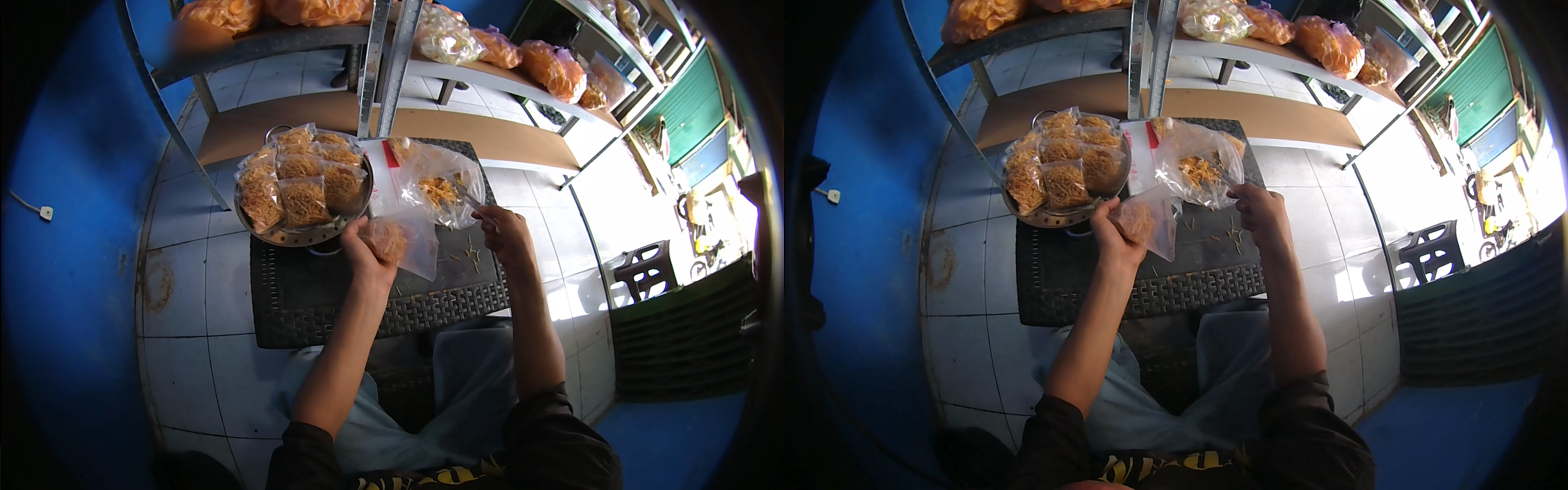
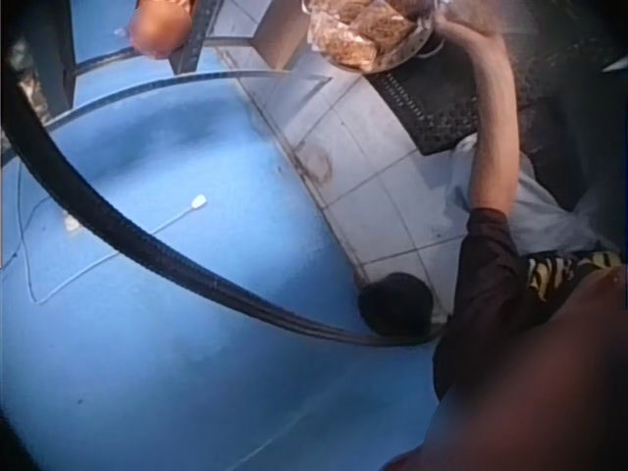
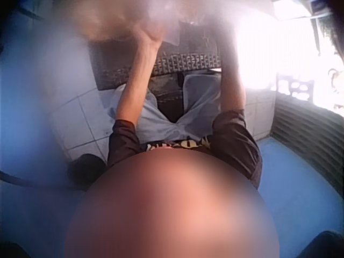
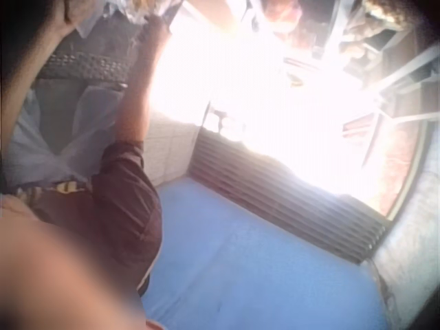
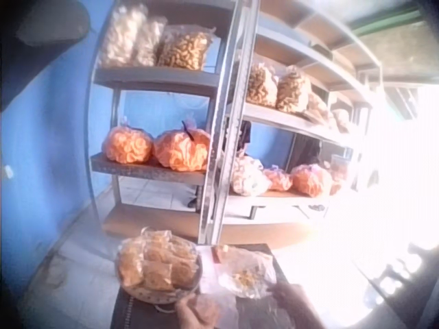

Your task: The person scoops crispy snack pieces from a large open bag into small clear plastic bags using a metal scoop. They hold each small bag open with one hand, fill it, then place the filled bag into a metal colander on the floor. The process repeats for multiple small bags.

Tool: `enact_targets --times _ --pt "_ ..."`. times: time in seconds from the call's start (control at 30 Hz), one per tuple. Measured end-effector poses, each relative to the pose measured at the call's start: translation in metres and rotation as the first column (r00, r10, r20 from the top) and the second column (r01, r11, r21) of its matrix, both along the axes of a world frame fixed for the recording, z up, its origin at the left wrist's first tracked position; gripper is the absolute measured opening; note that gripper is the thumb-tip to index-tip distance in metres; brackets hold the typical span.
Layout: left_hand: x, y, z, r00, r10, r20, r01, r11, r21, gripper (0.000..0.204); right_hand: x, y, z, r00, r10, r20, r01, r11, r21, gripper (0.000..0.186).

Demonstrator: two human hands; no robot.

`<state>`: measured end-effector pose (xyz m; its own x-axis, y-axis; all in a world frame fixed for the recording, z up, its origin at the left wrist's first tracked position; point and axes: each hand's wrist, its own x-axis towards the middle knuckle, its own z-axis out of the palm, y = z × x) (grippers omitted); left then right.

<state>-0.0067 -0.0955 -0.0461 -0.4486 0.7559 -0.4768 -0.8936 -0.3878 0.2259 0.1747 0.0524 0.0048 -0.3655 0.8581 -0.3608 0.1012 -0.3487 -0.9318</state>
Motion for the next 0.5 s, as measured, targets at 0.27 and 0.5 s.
enact_targets --times 0.27,0.5 --pt "-0.007 0.003 -0.014 0.996 -0.082 -0.024 0.085 0.979 0.187 0.037 0.02 -0.013 0.02 0.996 0.084 0.02 -0.085 0.996 0.024 0.027" --pt "-0.004 0.006 -0.007 0.997 -0.075 0.013 0.07 0.976 0.205 0.04 0.022 -0.018 0.025 0.994 0.044 0.098 -0.044 0.999 -0.001 0.025"
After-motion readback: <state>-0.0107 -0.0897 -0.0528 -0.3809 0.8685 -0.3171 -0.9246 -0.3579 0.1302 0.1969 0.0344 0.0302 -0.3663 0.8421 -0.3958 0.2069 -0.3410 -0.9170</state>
